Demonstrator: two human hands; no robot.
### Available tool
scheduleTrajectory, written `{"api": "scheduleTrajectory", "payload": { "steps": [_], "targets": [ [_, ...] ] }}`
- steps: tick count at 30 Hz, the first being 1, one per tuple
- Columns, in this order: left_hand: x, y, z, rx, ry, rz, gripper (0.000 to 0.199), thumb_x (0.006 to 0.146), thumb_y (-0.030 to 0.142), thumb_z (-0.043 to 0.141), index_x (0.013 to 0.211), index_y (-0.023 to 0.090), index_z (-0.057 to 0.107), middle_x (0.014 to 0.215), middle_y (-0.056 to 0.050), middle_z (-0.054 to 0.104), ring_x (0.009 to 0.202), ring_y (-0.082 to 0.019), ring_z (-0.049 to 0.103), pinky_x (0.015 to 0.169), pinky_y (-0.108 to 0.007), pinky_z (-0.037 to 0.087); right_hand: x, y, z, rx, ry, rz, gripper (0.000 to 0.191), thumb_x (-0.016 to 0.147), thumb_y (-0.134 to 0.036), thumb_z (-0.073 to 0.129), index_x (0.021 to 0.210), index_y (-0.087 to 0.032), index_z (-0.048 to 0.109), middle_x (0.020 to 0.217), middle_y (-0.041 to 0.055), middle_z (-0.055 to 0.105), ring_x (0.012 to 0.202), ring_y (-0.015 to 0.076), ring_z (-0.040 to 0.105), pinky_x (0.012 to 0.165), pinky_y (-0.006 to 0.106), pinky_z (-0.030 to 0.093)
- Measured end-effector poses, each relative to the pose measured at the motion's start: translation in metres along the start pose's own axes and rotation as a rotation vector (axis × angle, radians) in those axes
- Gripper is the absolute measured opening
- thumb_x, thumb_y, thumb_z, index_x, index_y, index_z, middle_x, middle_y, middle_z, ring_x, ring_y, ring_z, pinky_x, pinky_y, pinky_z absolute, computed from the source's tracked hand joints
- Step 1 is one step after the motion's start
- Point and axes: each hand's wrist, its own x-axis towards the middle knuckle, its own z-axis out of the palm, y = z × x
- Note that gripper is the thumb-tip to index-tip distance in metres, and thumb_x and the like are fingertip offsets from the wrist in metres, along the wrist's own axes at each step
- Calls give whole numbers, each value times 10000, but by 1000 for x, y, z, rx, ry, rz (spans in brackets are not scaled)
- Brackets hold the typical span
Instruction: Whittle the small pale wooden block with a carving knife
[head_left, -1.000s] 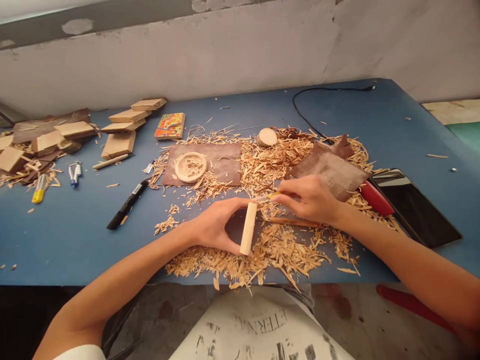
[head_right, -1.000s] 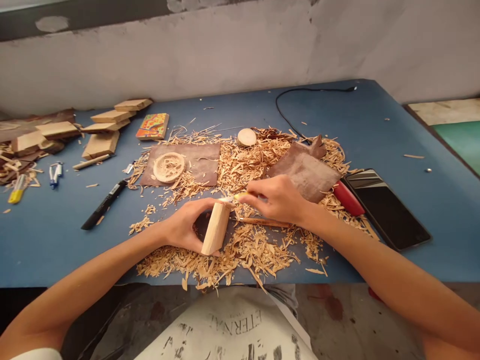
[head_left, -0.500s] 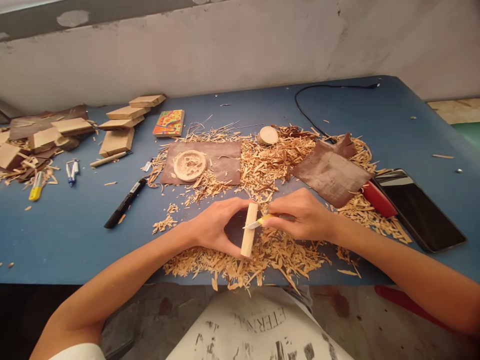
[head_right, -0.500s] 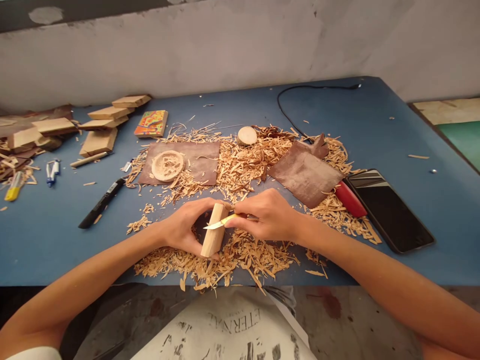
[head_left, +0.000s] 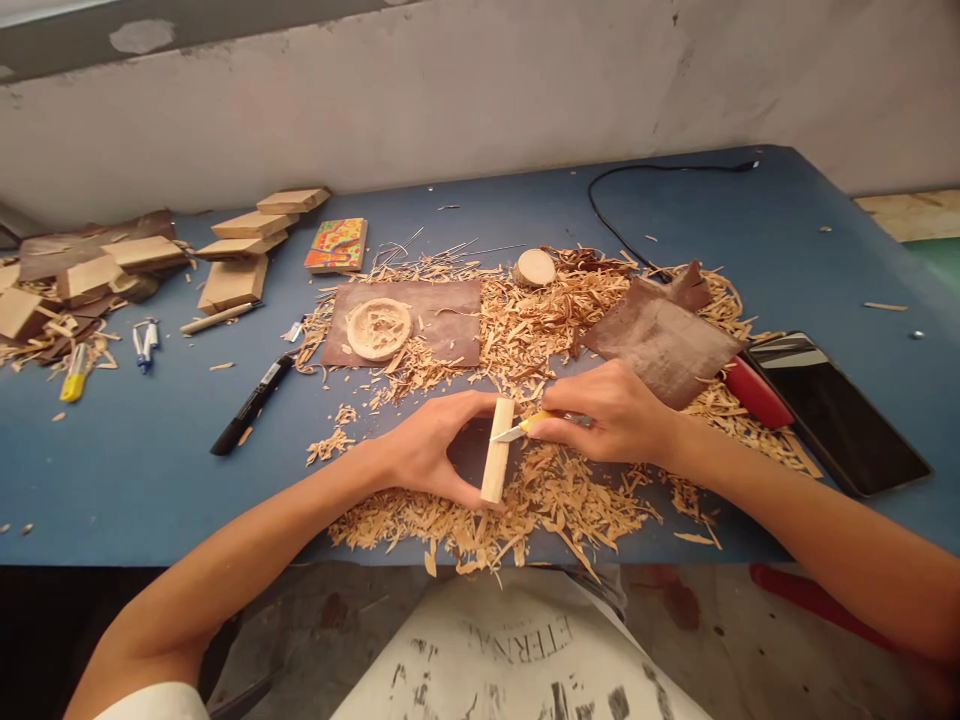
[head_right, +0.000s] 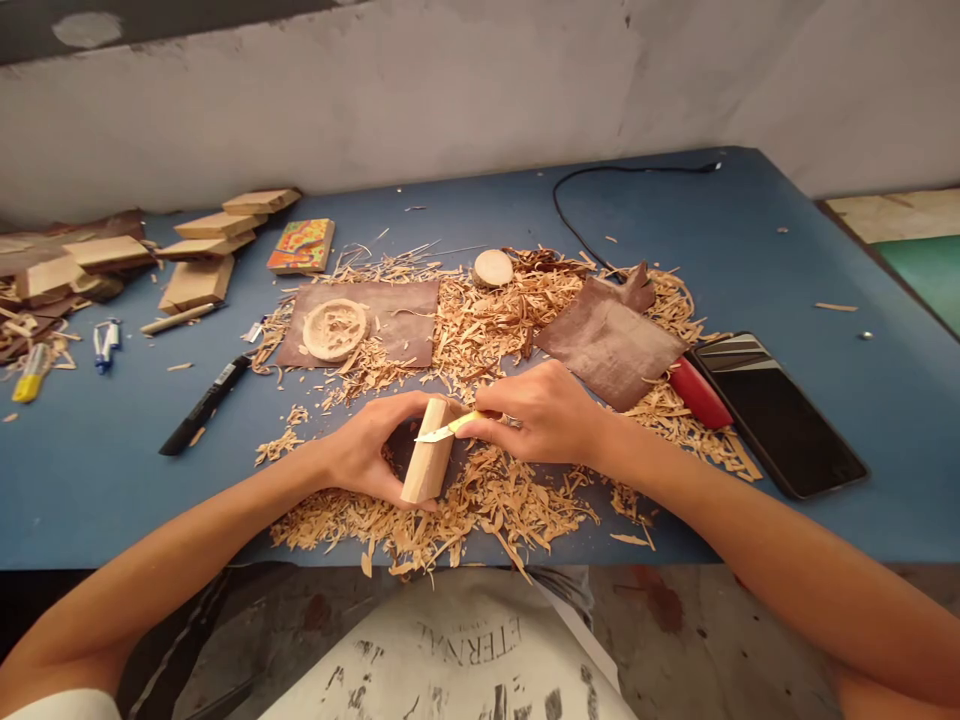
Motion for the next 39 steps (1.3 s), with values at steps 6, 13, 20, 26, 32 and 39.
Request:
{"api": "scheduleTrajectory", "payload": {
  "steps": [6, 13, 20, 26, 32, 39],
  "targets": [
    [-1, 1, -1, 30, -34, 10, 920, 626, 585, 893, 1371, 197, 519, 1303, -149, 689, 1149, -317, 698, 972, -442, 560, -8, 24, -10, -237, 45, 47, 426, 1011, -476, 583, 698, -189, 618, 561, -28, 602, 502, 92, 519, 533, 290, 263],
    [-4, -1, 1, 17, -80, 22, 929, 624, 547, 899, 1387, 210, 490, 1315, -145, 679, 1184, -319, 680, 1012, -458, 546, -16, 54, -26, -434, 193, 285, 412, 998, -485, 596, 699, -208, 655, 561, -11, 621, 517, 118, 510, 546, 305, 287],
    [-2, 0, 2, 22, -63, 17, 922, 620, 540, 898, 1378, 193, 504, 1267, -146, 692, 1128, -320, 696, 966, -449, 560, -6, 0, -5, -65, 77, 33, 407, 1016, -440, 585, 691, -194, 587, 555, -45, 564, 495, 77, 465, 537, 268, 292],
    [-3, 0, 3, 7, -47, 11, 889, 621, 469, 900, 1371, 205, 502, 1276, -132, 691, 1129, -306, 699, 958, -424, 558, -5, -13, 3, 52, 0, -11, 434, 1029, -435, 570, 673, -187, 553, 532, -57, 503, 473, 71, 438, 524, 281, 252],
    [-2, 0, 2, 5, -52, -5, 884, 618, 523, 894, 1351, 202, 518, 1281, -134, 690, 1131, -307, 696, 975, -430, 555, -7, -9, 4, 38, 5, 15, 419, 1020, -434, 587, 683, -186, 564, 538, -55, 518, 478, 74, 438, 532, 280, 255],
    [-1, 1, 2, 3, -45, -14, 887, 605, 554, 897, 1335, 197, 539, 1262, -125, 699, 1098, -296, 705, 950, -417, 560, -8, -3, 1, -23, 11, -12, 383, 1010, -440, 597, 724, -185, 607, 560, -40, 567, 495, 89, 486, 544, 286, 260]
  ]
}}
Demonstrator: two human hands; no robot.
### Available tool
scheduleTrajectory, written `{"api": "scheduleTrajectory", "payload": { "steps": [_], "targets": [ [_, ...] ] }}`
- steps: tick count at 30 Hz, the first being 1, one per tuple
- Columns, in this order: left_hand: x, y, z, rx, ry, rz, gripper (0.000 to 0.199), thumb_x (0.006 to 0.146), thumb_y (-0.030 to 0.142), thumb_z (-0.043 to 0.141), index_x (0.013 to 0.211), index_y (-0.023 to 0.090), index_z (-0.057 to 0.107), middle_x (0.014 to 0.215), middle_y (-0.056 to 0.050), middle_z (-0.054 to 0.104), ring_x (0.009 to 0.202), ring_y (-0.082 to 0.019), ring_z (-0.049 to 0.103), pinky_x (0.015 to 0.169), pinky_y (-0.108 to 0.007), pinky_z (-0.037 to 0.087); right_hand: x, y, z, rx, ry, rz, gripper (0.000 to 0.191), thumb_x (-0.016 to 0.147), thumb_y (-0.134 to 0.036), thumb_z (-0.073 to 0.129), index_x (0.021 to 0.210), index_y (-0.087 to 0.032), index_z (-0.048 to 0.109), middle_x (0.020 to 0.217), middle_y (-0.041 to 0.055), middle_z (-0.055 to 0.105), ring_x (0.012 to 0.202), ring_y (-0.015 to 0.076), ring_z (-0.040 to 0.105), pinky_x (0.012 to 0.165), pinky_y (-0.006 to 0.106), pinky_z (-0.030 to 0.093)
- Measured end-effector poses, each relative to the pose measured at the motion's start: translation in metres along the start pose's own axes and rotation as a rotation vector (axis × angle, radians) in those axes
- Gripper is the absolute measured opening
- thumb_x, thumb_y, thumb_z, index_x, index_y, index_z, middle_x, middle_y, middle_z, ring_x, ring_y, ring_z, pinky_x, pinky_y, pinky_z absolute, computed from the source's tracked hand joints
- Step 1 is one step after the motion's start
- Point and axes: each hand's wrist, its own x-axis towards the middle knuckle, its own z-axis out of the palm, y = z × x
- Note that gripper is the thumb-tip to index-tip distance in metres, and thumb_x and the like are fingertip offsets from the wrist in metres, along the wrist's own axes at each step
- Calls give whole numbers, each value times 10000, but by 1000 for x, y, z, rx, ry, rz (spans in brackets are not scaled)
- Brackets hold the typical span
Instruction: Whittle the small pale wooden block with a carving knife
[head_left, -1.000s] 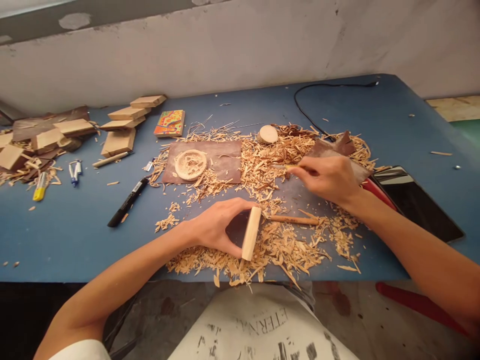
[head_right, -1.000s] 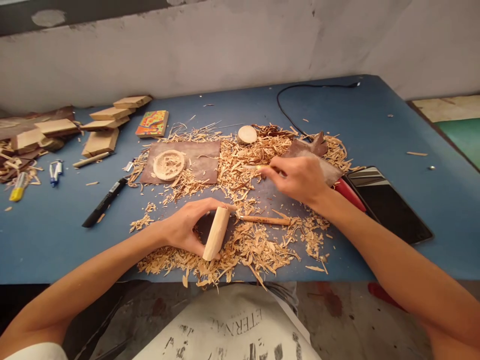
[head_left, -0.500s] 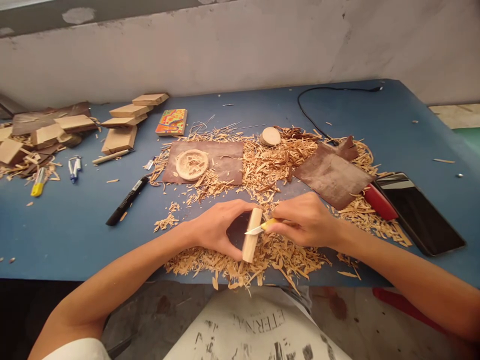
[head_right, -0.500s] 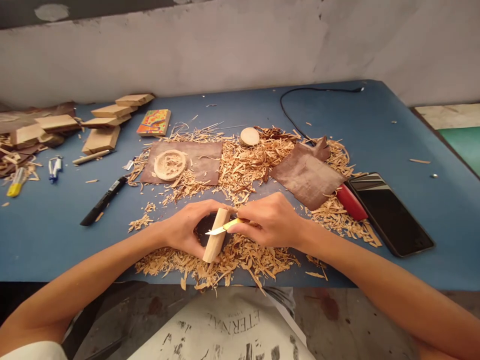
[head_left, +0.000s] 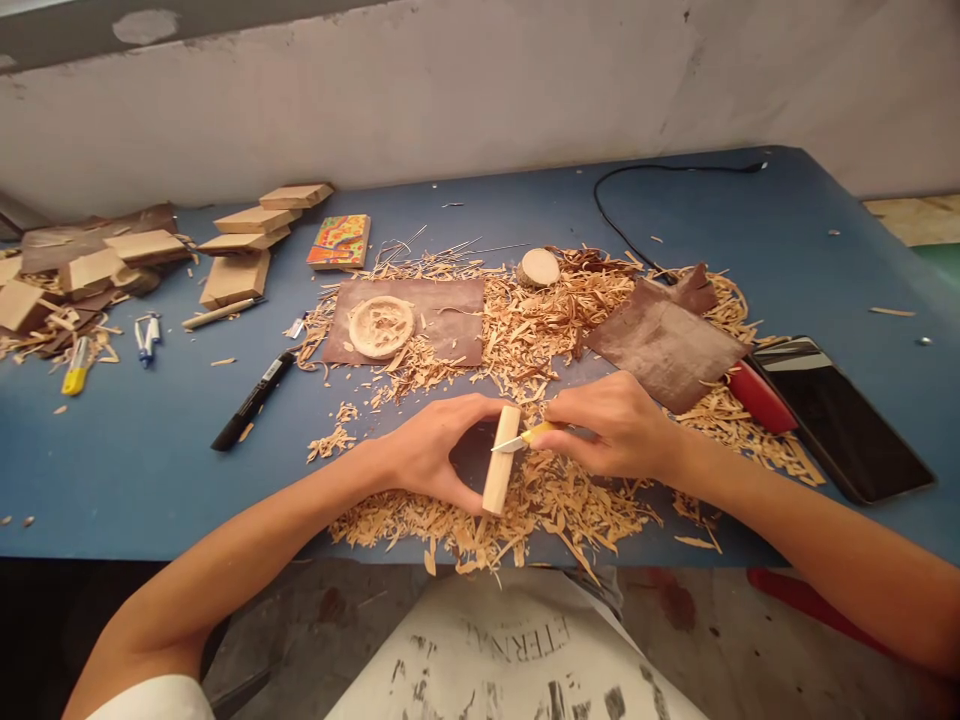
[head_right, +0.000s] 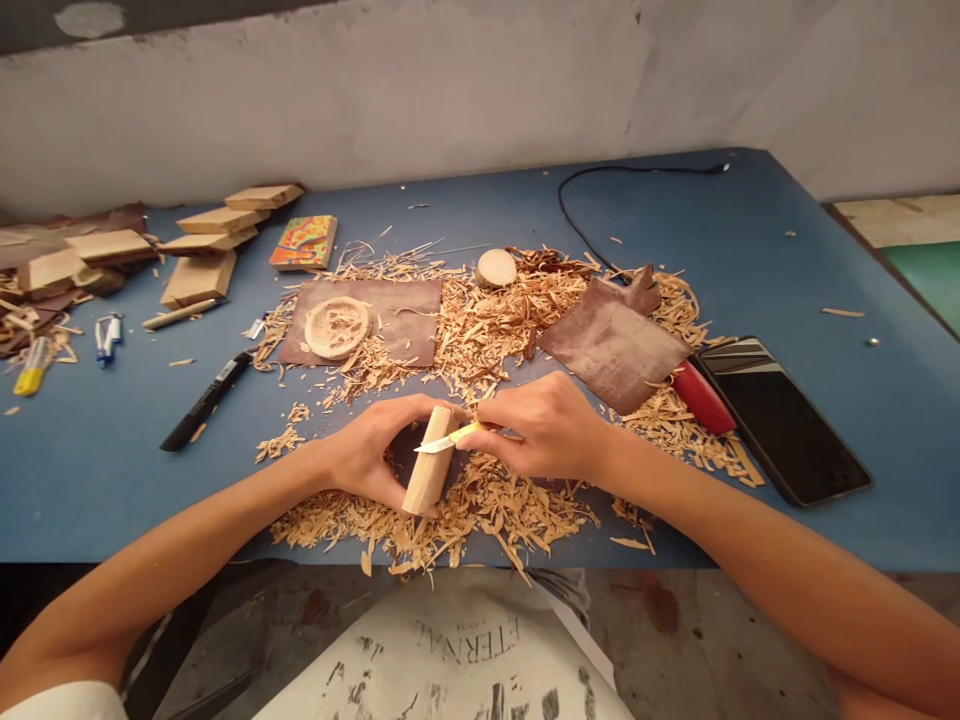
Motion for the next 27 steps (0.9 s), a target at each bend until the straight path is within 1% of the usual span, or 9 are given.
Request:
{"api": "scheduleTrajectory", "payload": {
  "steps": [6, 8, 11, 14, 16, 18, 21, 24, 27],
  "targets": [
    [1, 1, -1, -11, -11, -25, 856, 621, 578, 875, 1320, 201, 556, 1257, -127, 705, 1101, -300, 705, 958, -432, 563, 3, -3, -4, -88, 10, -41, 404, 1015, -443, 582, 695, -196, 590, 547, -41, 555, 482, 91, 471, 541, 296, 257],
    [1, 1, -1, -6, -6, -28, 862, 616, 572, 880, 1321, 199, 554, 1258, -130, 705, 1103, -303, 705, 965, -436, 563, 2, 2, -5, -118, 11, -35, 416, 1014, -458, 579, 693, -195, 599, 552, -34, 568, 488, 92, 478, 545, 300, 266],
    [-1, 2, -2, 21, -26, -5, 903, 621, 569, 887, 1362, 203, 523, 1273, -144, 699, 1116, -316, 700, 967, -451, 563, -5, 28, -12, -213, 24, 112, 423, 1011, -472, 575, 690, -200, 628, 573, -13, 613, 517, 107, 504, 551, 301, 277],
    [-2, 2, -2, 29, -72, 25, 929, 640, 549, 886, 1408, 213, 486, 1297, -151, 685, 1155, -328, 686, 980, -468, 559, -12, 61, -24, -381, 167, 375, 432, 986, -523, 589, 689, -219, 663, 551, 0, 612, 498, 129, 465, 534, 312, 255],
    [-2, 3, -1, 18, -65, 36, 927, 633, 540, 891, 1399, 211, 485, 1294, -150, 684, 1153, -328, 687, 981, -472, 559, -12, 71, -29, -407, 219, 446, 415, 980, -530, 593, 714, -224, 680, 571, 7, 621, 515, 139, 477, 540, 316, 267],
    [-2, 3, 0, 12, -55, 32, 929, 619, 546, 895, 1386, 211, 492, 1282, -146, 687, 1136, -325, 692, 974, -470, 560, -9, 64, -28, -353, 194, 419, 415, 984, -528, 592, 717, -221, 674, 564, -3, 608, 509, 130, 477, 543, 312, 284],
    [-2, 2, 1, 22, -51, 3, 940, 609, 549, 898, 1385, 205, 495, 1262, -139, 694, 1116, -320, 697, 961, -461, 562, -1, 34, -19, -184, 107, 269, 422, 1007, -479, 577, 691, -205, 637, 560, -20, 593, 493, 103, 473, 537, 295, 294],
    [-2, 2, 2, 22, -36, -3, 928, 602, 547, 898, 1366, 196, 505, 1255, -133, 699, 1104, -313, 701, 951, -444, 562, 4, 3, -10, -23, 81, 92, 409, 1012, -432, 587, 681, -192, 598, 551, -35, 571, 484, 84, 462, 530, 270, 297],
    [-2, 2, 3, 23, -36, -22, 894, 608, 553, 882, 1346, 199, 521, 1255, -129, 703, 1106, -310, 700, 961, -432, 557, 4, -10, -4, 44, 56, -5, 404, 1013, -443, 593, 701, -185, 593, 547, -46, 551, 481, 78, 459, 530, 266, 286]
  ]
}}
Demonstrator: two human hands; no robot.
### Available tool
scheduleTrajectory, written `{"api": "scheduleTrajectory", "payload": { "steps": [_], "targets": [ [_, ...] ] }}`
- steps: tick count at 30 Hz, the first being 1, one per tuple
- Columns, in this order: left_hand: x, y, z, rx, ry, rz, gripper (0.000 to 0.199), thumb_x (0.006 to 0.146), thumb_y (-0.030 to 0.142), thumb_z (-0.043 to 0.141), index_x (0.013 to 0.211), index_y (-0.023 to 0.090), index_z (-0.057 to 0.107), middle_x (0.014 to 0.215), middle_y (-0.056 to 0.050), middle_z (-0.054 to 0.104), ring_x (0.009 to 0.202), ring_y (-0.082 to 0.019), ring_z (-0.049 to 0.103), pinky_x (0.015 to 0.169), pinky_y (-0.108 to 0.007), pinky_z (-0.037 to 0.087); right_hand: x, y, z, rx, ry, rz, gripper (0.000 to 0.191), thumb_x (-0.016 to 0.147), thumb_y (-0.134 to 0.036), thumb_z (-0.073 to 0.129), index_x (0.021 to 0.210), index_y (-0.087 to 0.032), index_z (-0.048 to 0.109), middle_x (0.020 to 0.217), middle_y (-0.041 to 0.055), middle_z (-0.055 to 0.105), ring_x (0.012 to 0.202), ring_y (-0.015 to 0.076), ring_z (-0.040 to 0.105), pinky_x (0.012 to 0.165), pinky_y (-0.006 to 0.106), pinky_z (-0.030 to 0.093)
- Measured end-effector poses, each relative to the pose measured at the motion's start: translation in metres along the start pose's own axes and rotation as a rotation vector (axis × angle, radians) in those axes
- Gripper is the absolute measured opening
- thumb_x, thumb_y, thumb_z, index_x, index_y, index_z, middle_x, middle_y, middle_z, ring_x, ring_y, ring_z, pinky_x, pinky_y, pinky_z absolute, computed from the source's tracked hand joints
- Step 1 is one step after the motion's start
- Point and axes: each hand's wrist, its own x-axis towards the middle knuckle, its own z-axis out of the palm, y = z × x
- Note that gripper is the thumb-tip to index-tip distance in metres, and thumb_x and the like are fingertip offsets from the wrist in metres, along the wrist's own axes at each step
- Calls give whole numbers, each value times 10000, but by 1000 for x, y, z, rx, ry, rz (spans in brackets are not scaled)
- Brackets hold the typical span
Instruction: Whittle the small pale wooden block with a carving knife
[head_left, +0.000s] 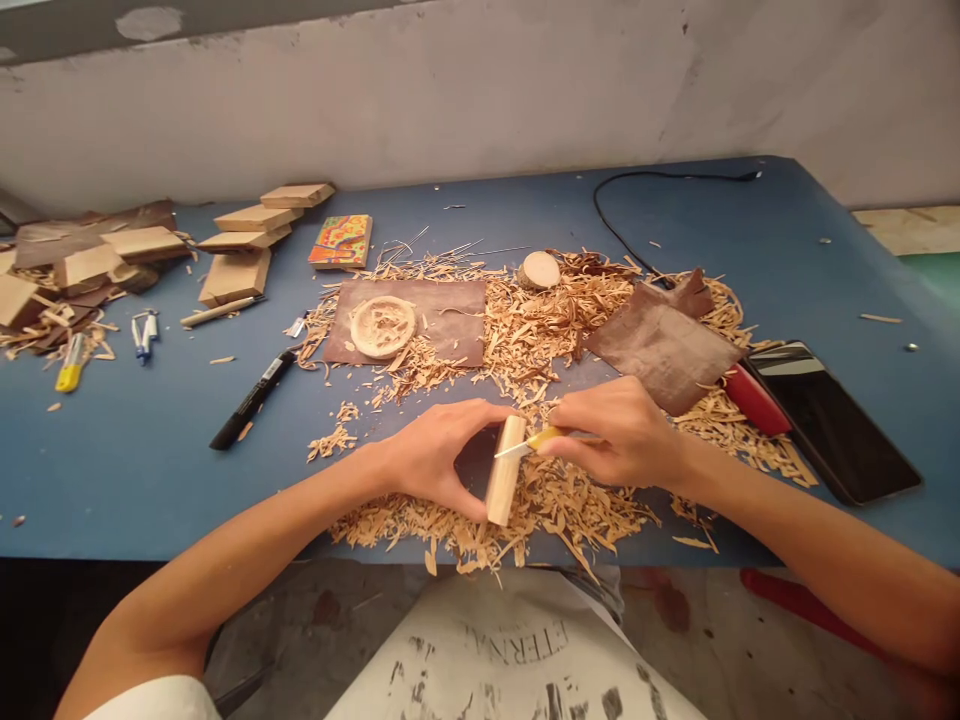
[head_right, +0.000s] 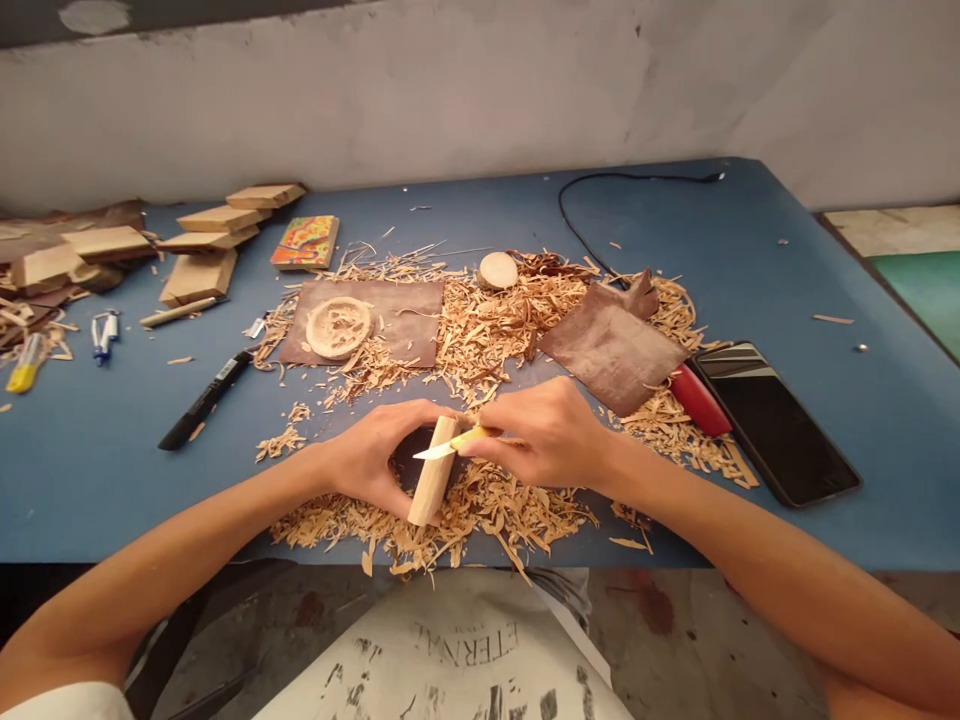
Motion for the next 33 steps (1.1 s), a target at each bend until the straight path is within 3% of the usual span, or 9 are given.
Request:
{"api": "scheduleTrajectory", "payload": {
  "steps": [17, 33],
  "targets": [
    [0, -1, 0, 4, -1, -1, 916, 618, 559, 875, 1379, 207, 506, 1267, -131, 699, 1113, -310, 704, 958, -430, 556, -3, 7, 8, 113, -87, 14, 389, 1008, -419, 596, 687, -207, 543, 521, -68, 484, 463, 77, 395, 523, 262, 251],
    [1, -2, 0, -26, 52, 51, 869, 625, 558, 885, 1337, 210, 528, 1289, -135, 705, 1135, -316, 712, 976, -452, 568, -6, 19, 8, -41, -42, -51, 379, 999, -448, 609, 721, -190, 603, 577, -39, 554, 505, 92, 465, 546, 288, 265]
  ]
}}
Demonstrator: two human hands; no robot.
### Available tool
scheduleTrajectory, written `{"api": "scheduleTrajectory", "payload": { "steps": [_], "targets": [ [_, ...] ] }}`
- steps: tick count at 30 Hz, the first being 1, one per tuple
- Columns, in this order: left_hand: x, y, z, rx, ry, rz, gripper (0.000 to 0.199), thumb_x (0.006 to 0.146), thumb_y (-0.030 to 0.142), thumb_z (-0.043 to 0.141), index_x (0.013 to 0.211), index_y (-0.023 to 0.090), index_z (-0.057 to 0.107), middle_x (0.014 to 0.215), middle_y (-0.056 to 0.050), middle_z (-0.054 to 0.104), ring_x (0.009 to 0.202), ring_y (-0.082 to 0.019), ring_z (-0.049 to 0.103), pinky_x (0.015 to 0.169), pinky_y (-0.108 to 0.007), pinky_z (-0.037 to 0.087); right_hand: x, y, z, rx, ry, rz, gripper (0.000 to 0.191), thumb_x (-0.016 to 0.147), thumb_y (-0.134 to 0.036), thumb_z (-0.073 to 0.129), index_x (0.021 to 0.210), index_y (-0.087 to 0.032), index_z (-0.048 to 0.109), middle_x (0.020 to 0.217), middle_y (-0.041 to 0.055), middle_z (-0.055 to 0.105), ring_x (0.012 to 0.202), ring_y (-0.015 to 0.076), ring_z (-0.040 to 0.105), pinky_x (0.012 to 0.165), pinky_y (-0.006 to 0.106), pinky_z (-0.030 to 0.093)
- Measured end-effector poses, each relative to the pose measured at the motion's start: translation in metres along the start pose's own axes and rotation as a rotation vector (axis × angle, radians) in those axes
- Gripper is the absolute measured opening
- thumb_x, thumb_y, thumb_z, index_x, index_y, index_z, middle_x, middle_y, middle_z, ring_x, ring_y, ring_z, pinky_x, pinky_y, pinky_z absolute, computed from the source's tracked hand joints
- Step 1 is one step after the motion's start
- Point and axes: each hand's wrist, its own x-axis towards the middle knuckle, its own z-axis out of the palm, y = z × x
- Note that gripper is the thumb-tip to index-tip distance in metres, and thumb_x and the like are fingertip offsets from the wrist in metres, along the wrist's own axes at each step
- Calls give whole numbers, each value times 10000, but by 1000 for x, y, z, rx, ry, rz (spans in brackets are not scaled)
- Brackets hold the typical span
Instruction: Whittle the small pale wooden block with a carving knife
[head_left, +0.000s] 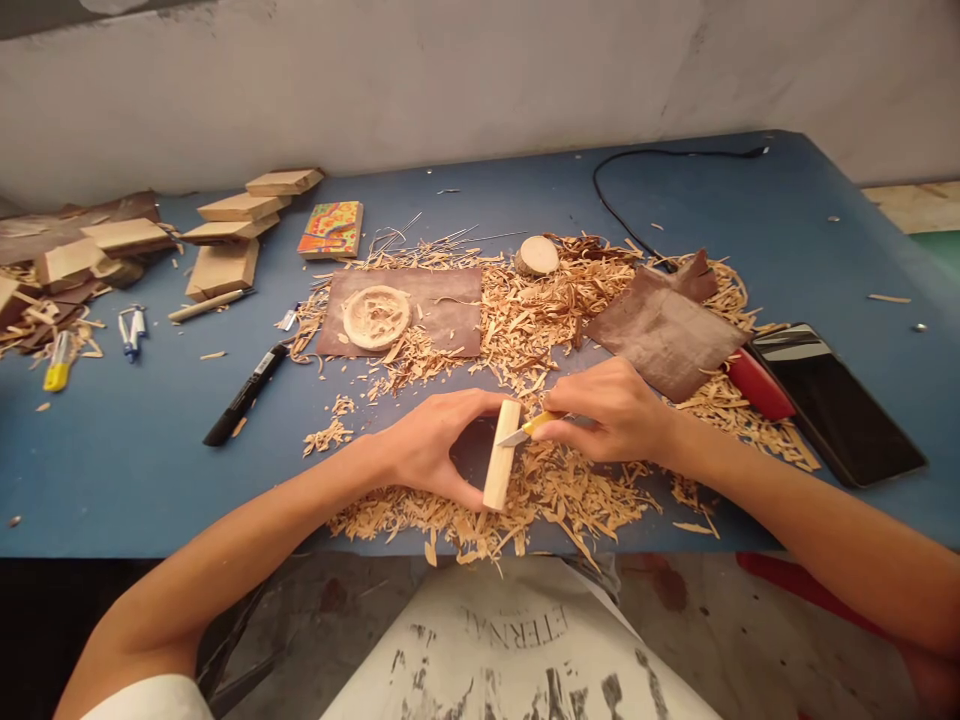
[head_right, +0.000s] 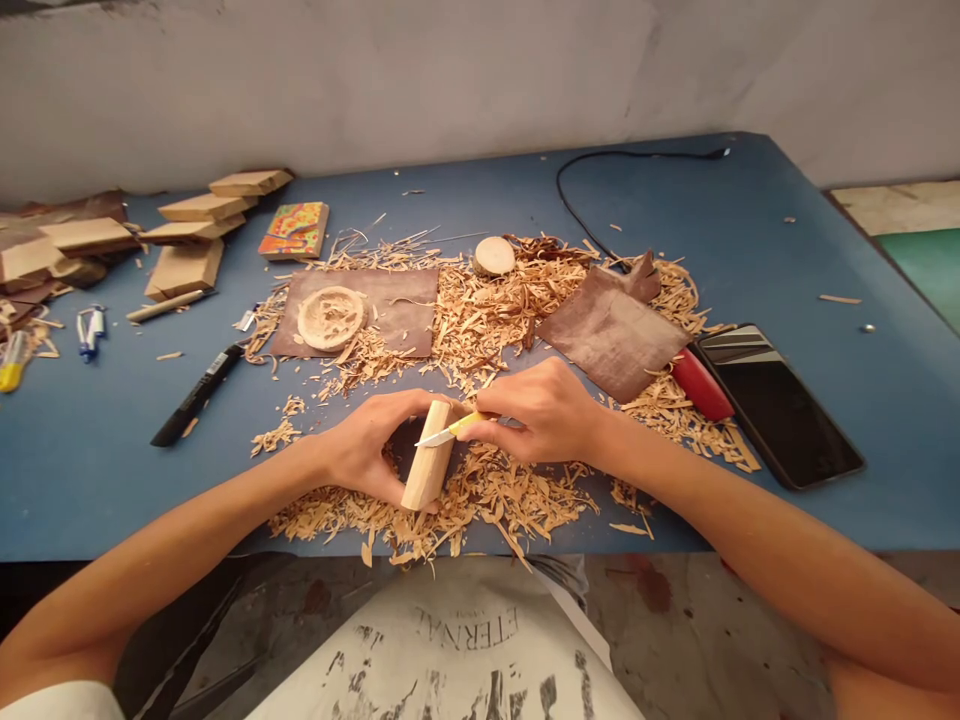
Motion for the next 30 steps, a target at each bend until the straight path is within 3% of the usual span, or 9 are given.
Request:
{"api": "scheduleTrajectory", "payload": {
  "steps": [9, 11, 13, 16, 18, 26, 30],
  "targets": [
    [0, 0, -1, 29, 8, 17, 889, 618, 552, 889, 1342, 195, 519, 1276, -144, 705, 1125, -322, 714, 974, -450, 570, 0, 3, -1, -75, 14, -1, 415, 1005, -485, 587, 718, -188, 628, 564, -33, 576, 499, 93, 497, 534, 288, 291],
    [0, 0, -2, 44, -18, 20, 913, 620, 577, 887, 1357, 194, 509, 1268, -149, 706, 1119, -324, 714, 964, -452, 574, -3, 19, -6, -143, 42, 115, 429, 1001, -495, 589, 698, -194, 631, 559, -28, 589, 491, 96, 494, 530, 283, 308],
    [-1, 1, -3, 44, -57, 18, 919, 632, 584, 880, 1374, 200, 499, 1274, -151, 703, 1127, -324, 711, 959, -455, 575, -7, 39, -15, -242, 93, 327, 447, 1000, -486, 590, 654, -205, 619, 517, -34, 560, 451, 95, 450, 513, 283, 307],
    [0, 1, -3, 32, -68, 21, 922, 638, 574, 881, 1386, 207, 487, 1308, -153, 690, 1155, -329, 703, 984, -467, 563, -10, 56, -27, -262, 192, 454, 404, 989, -490, 601, 697, -217, 659, 524, -30, 558, 466, 107, 447, 525, 289, 327],
    [-1, 2, -2, 33, -71, 19, 929, 635, 574, 882, 1389, 209, 482, 1320, -152, 684, 1163, -331, 699, 991, -468, 557, -8, 50, -29, -226, 185, 422, 392, 990, -480, 604, 706, -215, 658, 527, -33, 555, 467, 103, 447, 523, 285, 328],
    [-1, 0, 1, 39, -47, 19, 947, 624, 569, 880, 1404, 212, 477, 1291, -134, 697, 1111, -313, 715, 951, -429, 567, 6, -17, -7, 94, 52, 35, 398, 1023, -445, 571, 723, -186, 607, 550, -49, 542, 480, 78, 463, 525, 264, 300],
    [0, 0, 1, 17, -26, 37, 916, 622, 551, 896, 1374, 216, 494, 1285, -128, 704, 1108, -305, 719, 951, -415, 571, 5, -21, -2, 127, 15, 42, 388, 1029, -428, 565, 723, -189, 585, 548, -54, 519, 481, 78, 439, 530, 270, 273]
  ]
}}
